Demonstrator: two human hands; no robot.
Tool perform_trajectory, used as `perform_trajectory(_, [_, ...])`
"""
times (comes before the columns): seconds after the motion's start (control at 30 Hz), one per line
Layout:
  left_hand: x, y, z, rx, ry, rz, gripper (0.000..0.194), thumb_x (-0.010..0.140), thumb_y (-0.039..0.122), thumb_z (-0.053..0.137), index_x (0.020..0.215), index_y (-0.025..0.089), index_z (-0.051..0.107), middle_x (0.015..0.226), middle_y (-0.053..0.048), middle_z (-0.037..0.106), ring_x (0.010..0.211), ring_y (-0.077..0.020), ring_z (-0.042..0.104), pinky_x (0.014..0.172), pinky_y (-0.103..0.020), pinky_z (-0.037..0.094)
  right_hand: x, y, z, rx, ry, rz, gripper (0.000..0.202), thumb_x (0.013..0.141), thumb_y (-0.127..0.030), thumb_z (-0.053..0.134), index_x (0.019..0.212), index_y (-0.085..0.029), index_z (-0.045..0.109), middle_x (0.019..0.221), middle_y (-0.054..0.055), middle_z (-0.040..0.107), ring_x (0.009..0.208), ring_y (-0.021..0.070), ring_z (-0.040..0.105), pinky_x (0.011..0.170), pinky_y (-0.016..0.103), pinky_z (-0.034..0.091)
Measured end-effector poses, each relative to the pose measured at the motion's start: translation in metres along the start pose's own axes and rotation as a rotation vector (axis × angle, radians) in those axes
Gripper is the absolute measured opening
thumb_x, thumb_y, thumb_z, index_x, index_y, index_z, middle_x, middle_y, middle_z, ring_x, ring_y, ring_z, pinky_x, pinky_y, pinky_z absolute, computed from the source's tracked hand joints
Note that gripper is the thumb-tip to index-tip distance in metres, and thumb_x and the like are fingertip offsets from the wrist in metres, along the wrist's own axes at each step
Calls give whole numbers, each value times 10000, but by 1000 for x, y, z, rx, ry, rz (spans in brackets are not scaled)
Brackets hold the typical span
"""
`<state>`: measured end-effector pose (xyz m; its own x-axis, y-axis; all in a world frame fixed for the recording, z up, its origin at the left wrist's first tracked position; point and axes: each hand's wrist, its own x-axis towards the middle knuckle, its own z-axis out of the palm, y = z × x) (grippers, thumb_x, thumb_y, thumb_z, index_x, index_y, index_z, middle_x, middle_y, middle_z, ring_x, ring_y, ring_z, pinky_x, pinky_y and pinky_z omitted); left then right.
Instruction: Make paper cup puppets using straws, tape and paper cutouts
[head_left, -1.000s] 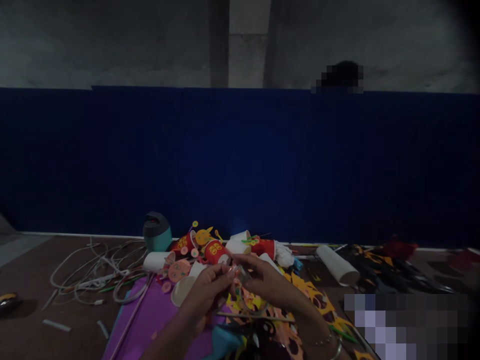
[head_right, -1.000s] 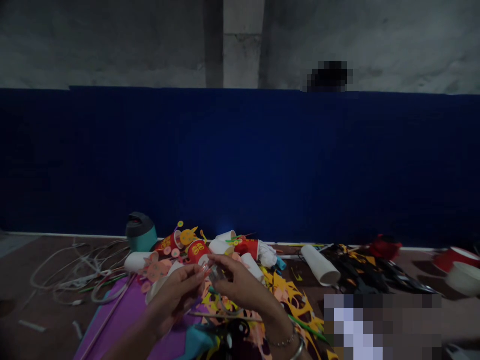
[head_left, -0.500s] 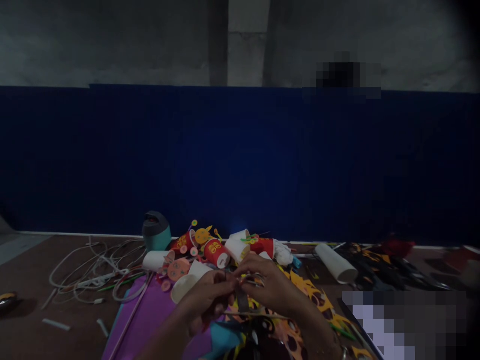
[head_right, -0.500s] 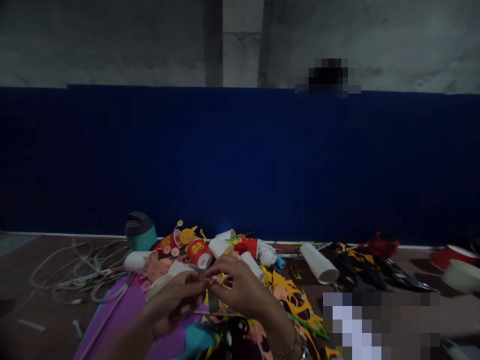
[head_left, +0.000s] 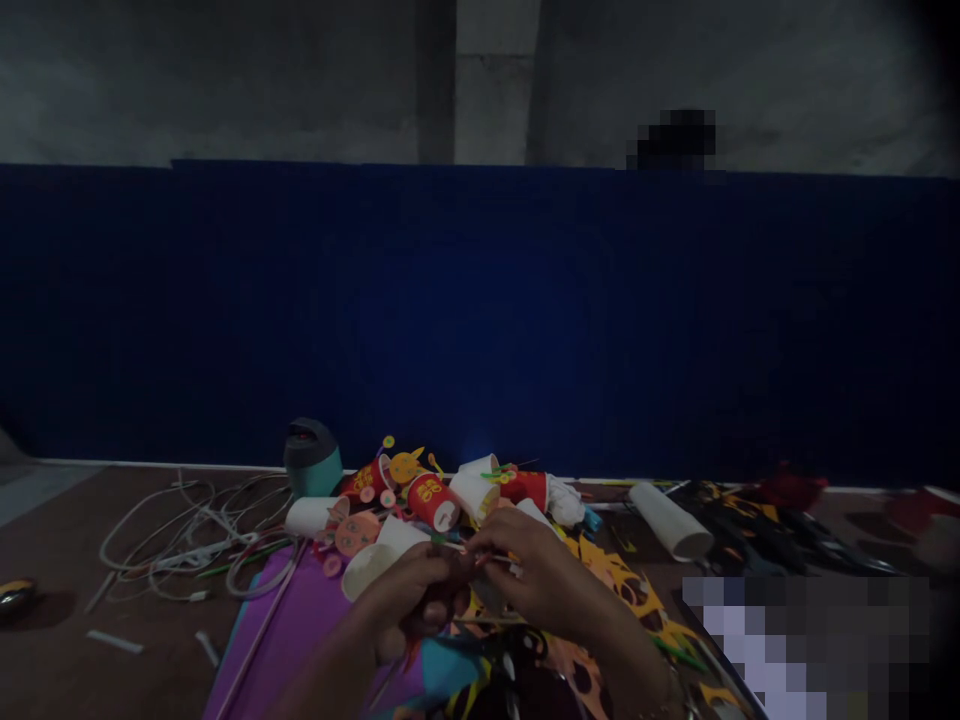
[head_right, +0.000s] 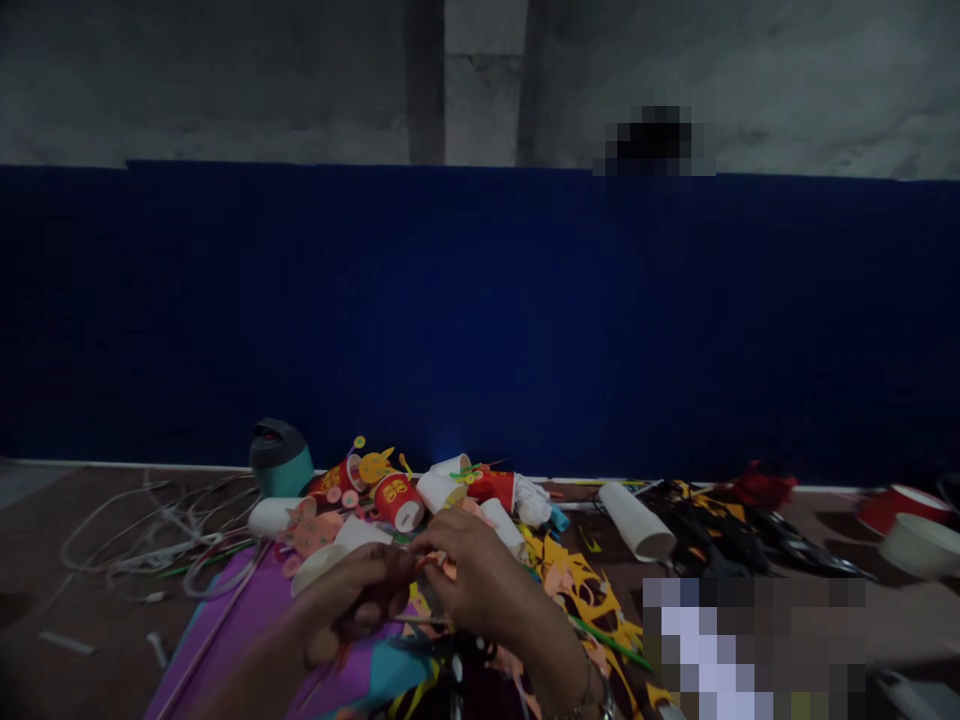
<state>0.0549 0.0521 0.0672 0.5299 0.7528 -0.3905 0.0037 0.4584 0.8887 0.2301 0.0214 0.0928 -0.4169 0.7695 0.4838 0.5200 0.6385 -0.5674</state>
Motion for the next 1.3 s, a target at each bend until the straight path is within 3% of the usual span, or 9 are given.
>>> perform_trajectory(0.23, [1,0,-1,1,-39,-41,241,706,380,582,645,147,557,433,46,504,283,-10,258,313,-167,83,-1,1,0,-241,-31,-4,214,807,-135,540,949,-235,665,867,26,640,854,172,543,773,301,373])
perform_trajectory(0.37, [4,-5,-2,110,-28,17,254,752,354,522,672,129,607,476,1,573,336,-59,401,344,-175,239,-2,3,1,-335,-101,12,185,843,-187,518,923,-229,679,818,27,647,830,171,553,759,298,366])
perform_trajectory(0.47, [2,-2,-2,421,112,229,320,805,403,468,675,149,612,580,-12,616,480,-123,518,472,-232,376,-1,5,0,-368,-145,39,183,846,-188,502,904,-209,673,819,34,645,827,175,555,750,292,371])
perform_trajectory(0.6, [-5,2,2,909,327,595,147,750,313,596,823,204,664,854,-27,673,835,-201,574,720,-285,398,-1,7,-1,-382,-173,80,176,824,-143,492,851,-182,662,827,42,640,819,172,558,733,275,383])
perform_trajectory(0.8, [-6,-6,7,1238,406,708,106,790,189,539,759,209,639,762,-24,654,776,-199,558,703,-297,359,1,10,4,-261,-125,105,150,810,-153,523,811,-187,670,812,36,650,808,172,573,729,270,399])
perform_trajectory(0.9, [-6,-5,4,1234,471,716,153,784,143,512,682,201,610,701,-16,636,729,-185,555,690,-292,352,2,10,6,-108,-10,192,207,779,-152,557,953,-213,652,861,23,656,802,163,582,709,260,422])
perform_trajectory(1.0, [-5,-1,0,1143,542,693,181,811,245,507,680,204,624,679,-19,633,703,-183,560,692,-292,365,2,10,5,78,83,311,348,773,-184,564,1120,-214,569,898,24,656,795,152,598,687,247,453])
perform_trajectory(1.13, [-1,0,-2,927,558,629,254,821,368,489,735,198,656,702,-22,656,671,-178,574,623,-260,383,2,13,10,189,-1,400,226,787,-281,567,986,-191,626,842,30,665,769,158,612,673,252,466])
perform_trajectory(1.3, [6,-3,-3,637,506,569,303,779,431,539,686,160,636,614,-7,620,602,-163,551,536,-228,375,4,16,24,273,37,447,298,773,-224,548,1069,-190,563,845,17,647,776,150,607,649,239,453])
